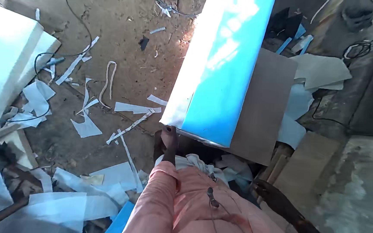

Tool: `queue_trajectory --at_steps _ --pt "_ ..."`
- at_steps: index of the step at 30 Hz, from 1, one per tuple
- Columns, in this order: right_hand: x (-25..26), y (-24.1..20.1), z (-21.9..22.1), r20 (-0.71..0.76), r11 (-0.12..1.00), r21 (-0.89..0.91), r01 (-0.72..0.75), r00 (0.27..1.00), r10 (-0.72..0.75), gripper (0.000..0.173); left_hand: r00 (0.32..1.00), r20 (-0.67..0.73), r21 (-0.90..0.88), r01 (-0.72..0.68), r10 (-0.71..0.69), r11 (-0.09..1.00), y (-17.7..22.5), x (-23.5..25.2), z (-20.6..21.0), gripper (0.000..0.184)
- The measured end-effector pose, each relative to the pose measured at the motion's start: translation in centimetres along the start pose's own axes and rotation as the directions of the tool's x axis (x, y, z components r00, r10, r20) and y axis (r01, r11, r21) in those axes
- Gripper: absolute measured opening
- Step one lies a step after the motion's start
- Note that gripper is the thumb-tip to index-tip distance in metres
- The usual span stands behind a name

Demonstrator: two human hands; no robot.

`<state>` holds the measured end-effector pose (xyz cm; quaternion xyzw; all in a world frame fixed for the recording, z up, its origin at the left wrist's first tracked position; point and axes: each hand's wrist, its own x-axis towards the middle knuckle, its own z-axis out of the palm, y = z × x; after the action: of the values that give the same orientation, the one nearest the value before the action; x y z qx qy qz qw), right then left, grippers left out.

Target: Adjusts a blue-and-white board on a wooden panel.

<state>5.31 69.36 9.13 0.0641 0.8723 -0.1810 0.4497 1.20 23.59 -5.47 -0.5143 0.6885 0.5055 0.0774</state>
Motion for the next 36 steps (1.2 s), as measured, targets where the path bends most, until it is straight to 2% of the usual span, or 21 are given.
queue_trajectory --at_steps 2,5,10,12,14,17,19,24,26,29,33,36 --pt "0.2 -0.1 0.0 0.001 1.000 0.006 0.006 1.000 -0.006 0.041 0.999 -0.026 0.095 -0.041 0.044 0.995 -0.6 0.4 0.4 0.034" --pt "0.3 -0.6 -0.4 0.005 1.000 0.006 0.001 1.000 -0.001 0.043 0.998 -0.041 0.112 -0.045 0.050 0.993 -1.5 1.7 0.4 0.037" --pt "0.5 0.5 -0.4 -0.010 0.999 0.048 -0.012 1.000 0.013 0.044 0.998 -0.046 -0.136 -0.056 0.050 0.989 -3.7 2.7 0.8 0.038" --pt "0.5 0.8 -0.1 0.001 0.997 0.066 -0.027 1.000 0.027 0.044 0.998 -0.051 -0.306 -0.045 0.031 0.951 -3.8 2.5 1.2 0.037" --pt "0.4 0.8 0.1 0.021 0.997 0.067 -0.041 0.999 0.040 0.044 0.998 -0.067 -0.366 -0.031 0.007 0.930 -3.4 2.2 1.3 0.036" --pt "0.4 1.0 0.3 0.027 0.997 0.071 -0.027 0.999 0.025 0.043 0.994 -0.106 -0.244 0.009 -0.036 0.970 -2.6 2.5 1.1 0.034" --pt "0.6 0.8 0.2 0.023 0.997 0.073 -0.027 0.999 0.025 0.044 0.995 -0.081 -0.143 0.040 -0.052 0.989 -2.0 2.7 0.7 0.035" --pt "0.8 0.5 0.3 0.016 0.997 0.078 -0.021 1.000 0.020 0.044 0.996 -0.049 0.155 -0.062 0.071 0.986 -1.6 2.4 -0.2 0.039" --pt "0.8 0.4 0.3 0.016 0.996 0.087 -0.009 1.000 0.008 0.044 0.993 -0.059 0.188 -0.091 0.103 0.978 -2.0 2.8 -0.2 0.038" --pt "0.7 0.5 0.3 0.002 0.996 0.094 -0.003 1.000 0.003 0.044 0.991 -0.074 0.074 -0.108 0.114 0.991 -2.6 2.8 -0.2 0.035" --pt "0.7 0.9 0.6 0.008 0.997 0.078 -0.006 1.000 0.005 0.044 0.996 -0.085 -0.201 -0.008 -0.009 0.980 -3.2 3.4 0.5 0.038" --pt "0.5 0.9 0.8 0.025 0.999 0.051 -0.010 1.000 0.009 0.043 0.994 -0.093 -0.196 0.035 -0.054 0.980 -2.6 3.5 0.1 0.035"
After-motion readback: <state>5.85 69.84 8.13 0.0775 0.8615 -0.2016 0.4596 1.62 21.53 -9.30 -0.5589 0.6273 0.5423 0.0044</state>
